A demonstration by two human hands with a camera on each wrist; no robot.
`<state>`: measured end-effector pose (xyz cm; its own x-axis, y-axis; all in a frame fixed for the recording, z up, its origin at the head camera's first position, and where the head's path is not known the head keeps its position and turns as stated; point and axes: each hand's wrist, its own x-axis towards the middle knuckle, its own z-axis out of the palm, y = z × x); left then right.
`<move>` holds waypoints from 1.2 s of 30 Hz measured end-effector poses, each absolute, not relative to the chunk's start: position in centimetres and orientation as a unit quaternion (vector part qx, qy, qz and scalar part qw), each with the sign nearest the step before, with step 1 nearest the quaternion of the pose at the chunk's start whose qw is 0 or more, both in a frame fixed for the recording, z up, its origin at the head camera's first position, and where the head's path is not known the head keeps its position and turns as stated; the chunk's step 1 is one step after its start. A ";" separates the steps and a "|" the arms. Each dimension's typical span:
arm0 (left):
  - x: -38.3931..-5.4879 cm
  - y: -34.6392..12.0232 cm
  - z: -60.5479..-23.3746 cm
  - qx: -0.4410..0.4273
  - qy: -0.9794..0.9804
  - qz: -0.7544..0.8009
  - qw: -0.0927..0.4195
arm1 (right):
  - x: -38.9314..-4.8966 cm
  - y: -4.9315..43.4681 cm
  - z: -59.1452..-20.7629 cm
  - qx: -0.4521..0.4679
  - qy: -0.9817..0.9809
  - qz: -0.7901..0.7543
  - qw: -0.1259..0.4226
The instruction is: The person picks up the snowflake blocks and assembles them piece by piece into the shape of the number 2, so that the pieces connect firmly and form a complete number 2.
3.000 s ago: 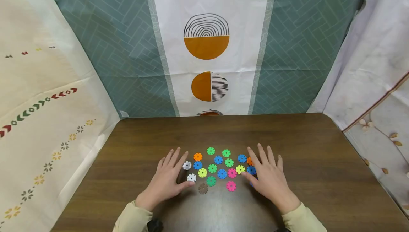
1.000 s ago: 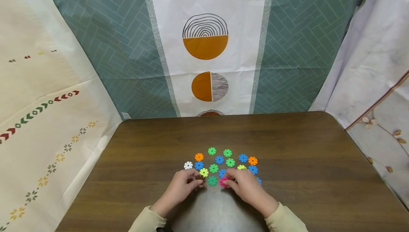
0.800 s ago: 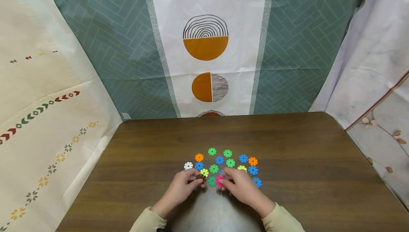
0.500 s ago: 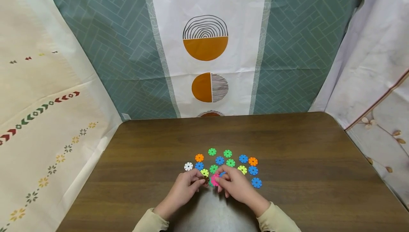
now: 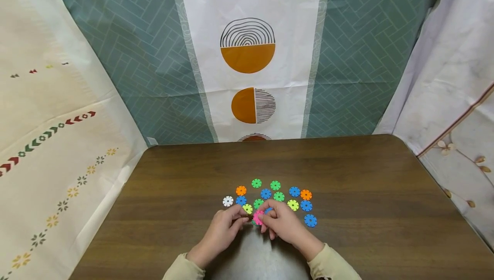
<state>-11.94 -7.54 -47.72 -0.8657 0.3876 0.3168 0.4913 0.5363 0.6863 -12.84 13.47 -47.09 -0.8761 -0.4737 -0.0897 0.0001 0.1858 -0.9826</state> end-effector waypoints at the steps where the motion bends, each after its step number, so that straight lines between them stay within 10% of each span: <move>1: -12.0 -7.5 -47.7 -0.254 -0.878 -0.401 0.067 | -12.8 13.4 -47.1 -0.160 0.744 -0.620 0.192; 36: -11.8 -7.0 -46.8 -0.257 -0.893 -0.370 0.005 | -12.8 12.1 -47.9 -0.148 0.738 -0.633 0.181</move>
<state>-11.80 -7.05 -46.83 -0.8676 0.4555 0.1994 0.4631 0.5942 0.6576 -12.77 12.11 -47.85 -0.8905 -0.4480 -0.0789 0.0103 0.1534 -0.9881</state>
